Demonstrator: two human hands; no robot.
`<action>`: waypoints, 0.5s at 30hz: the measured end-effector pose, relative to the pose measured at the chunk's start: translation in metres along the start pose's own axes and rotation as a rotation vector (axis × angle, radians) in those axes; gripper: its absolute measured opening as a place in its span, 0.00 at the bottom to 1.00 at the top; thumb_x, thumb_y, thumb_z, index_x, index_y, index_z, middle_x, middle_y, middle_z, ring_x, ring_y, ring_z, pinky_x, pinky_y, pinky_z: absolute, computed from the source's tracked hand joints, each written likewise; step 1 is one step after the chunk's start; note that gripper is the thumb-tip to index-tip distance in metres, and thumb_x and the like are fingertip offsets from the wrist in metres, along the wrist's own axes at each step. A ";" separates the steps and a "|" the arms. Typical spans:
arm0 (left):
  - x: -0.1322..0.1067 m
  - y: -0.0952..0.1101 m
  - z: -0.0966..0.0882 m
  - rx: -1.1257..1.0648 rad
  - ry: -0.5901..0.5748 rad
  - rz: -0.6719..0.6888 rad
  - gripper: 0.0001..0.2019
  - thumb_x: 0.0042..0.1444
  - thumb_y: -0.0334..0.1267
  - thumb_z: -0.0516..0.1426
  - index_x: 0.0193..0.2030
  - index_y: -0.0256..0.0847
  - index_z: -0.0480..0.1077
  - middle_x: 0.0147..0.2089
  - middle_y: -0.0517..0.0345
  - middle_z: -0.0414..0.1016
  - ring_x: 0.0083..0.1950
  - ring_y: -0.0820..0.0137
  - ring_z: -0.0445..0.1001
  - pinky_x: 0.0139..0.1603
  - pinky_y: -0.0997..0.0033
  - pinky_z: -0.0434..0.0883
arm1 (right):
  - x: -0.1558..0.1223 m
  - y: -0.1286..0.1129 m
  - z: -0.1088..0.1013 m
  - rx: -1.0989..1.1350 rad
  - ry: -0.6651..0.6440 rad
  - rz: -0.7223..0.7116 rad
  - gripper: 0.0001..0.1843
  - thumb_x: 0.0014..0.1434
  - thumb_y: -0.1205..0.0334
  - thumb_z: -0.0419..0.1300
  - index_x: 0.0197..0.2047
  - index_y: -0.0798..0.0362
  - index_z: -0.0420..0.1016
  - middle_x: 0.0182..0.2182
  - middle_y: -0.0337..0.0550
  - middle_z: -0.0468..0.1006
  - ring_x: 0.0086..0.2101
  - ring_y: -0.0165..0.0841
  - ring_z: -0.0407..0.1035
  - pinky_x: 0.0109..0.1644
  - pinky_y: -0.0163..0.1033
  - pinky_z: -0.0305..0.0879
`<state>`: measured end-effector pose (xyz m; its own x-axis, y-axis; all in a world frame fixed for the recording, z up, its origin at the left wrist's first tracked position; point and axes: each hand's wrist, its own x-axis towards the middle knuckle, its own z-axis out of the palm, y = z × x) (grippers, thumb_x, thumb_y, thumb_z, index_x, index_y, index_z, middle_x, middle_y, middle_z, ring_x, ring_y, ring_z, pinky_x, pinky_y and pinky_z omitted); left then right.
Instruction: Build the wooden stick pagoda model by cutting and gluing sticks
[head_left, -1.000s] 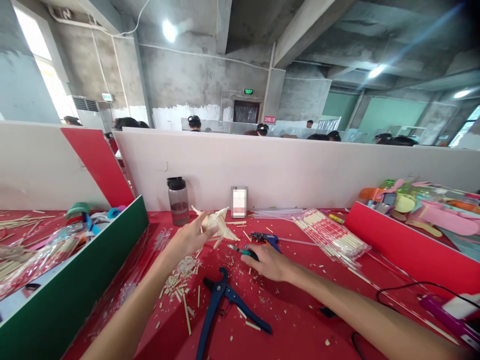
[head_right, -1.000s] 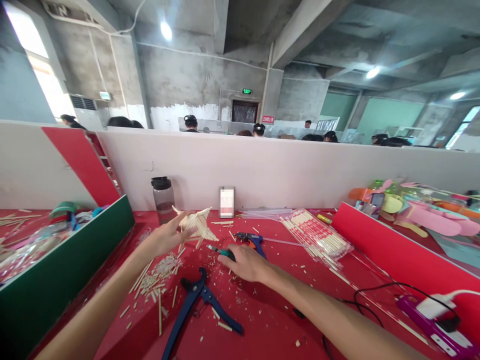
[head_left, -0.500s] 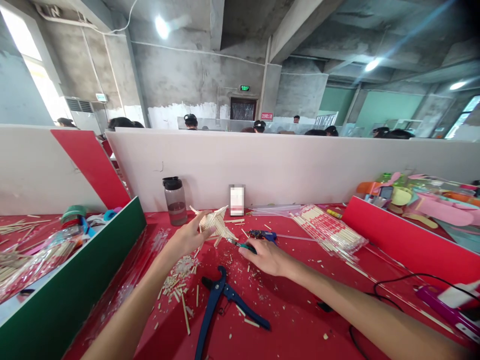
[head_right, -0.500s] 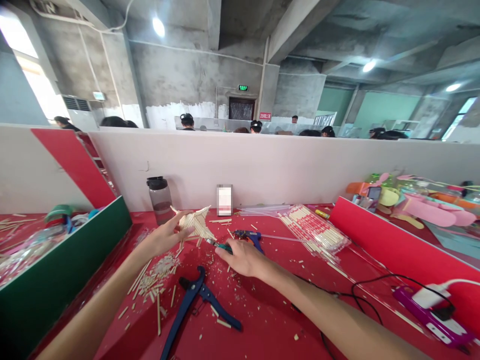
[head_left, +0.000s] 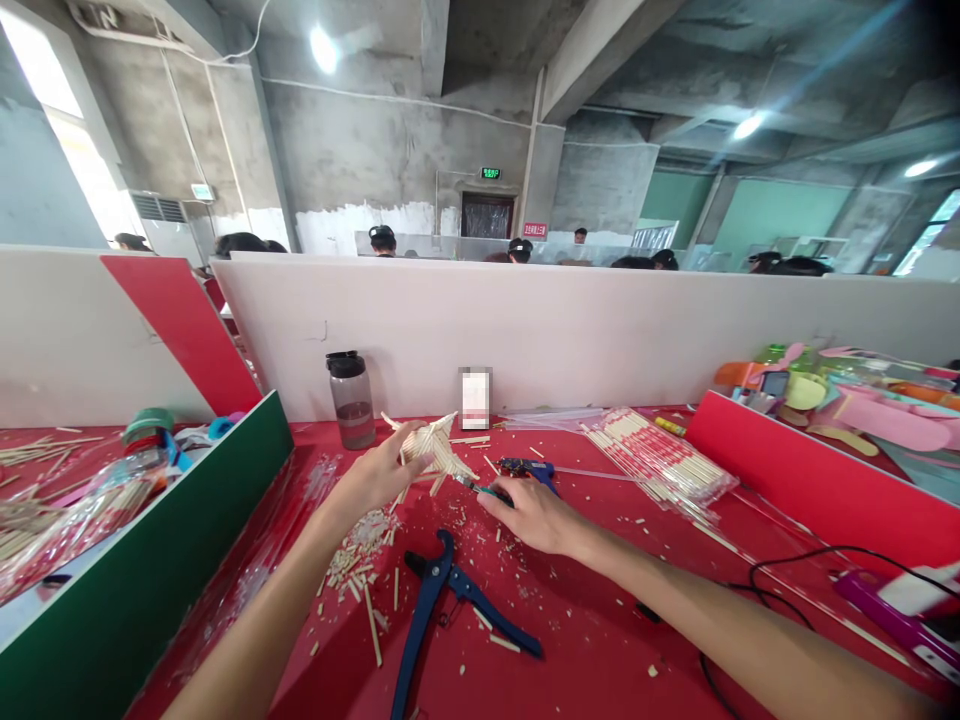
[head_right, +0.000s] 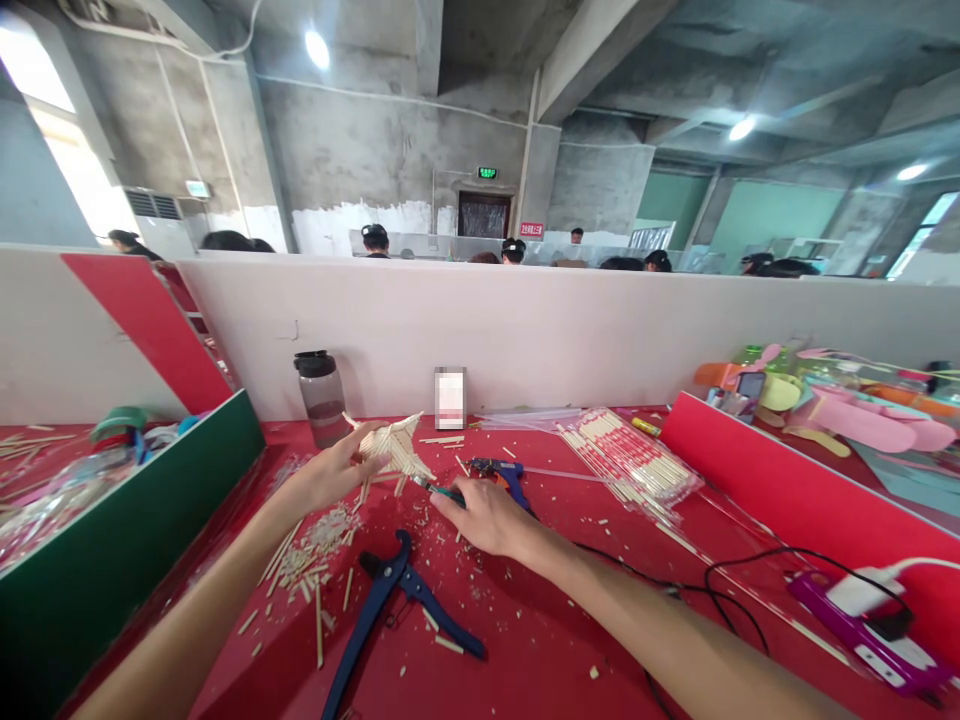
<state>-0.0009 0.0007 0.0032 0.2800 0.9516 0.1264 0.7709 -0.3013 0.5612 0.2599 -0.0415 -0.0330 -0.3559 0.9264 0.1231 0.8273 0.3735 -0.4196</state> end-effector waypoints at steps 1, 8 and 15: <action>0.000 -0.001 0.000 0.001 -0.004 0.005 0.34 0.62 0.57 0.50 0.70 0.43 0.57 0.49 0.47 0.80 0.49 0.55 0.79 0.51 0.61 0.70 | 0.000 0.000 0.001 0.000 0.009 -0.007 0.24 0.71 0.44 0.47 0.38 0.52 0.75 0.36 0.49 0.83 0.39 0.42 0.78 0.38 0.38 0.59; 0.003 -0.005 0.002 -0.001 -0.005 0.005 0.34 0.62 0.57 0.50 0.71 0.44 0.57 0.42 0.51 0.82 0.45 0.56 0.80 0.45 0.64 0.71 | -0.001 0.004 0.008 -0.034 0.023 -0.048 0.28 0.72 0.42 0.43 0.38 0.53 0.74 0.33 0.49 0.82 0.37 0.41 0.77 0.36 0.37 0.58; -0.002 0.008 0.000 0.057 -0.003 -0.055 0.34 0.62 0.58 0.50 0.71 0.45 0.56 0.51 0.46 0.81 0.53 0.51 0.78 0.52 0.60 0.70 | -0.002 0.008 0.010 0.010 -0.024 -0.098 0.28 0.73 0.43 0.42 0.40 0.54 0.75 0.33 0.48 0.82 0.35 0.41 0.76 0.38 0.38 0.58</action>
<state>0.0051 -0.0040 0.0073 0.2378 0.9668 0.0939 0.8165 -0.2513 0.5198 0.2628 -0.0410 -0.0454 -0.4451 0.8842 0.1419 0.7839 0.4613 -0.4156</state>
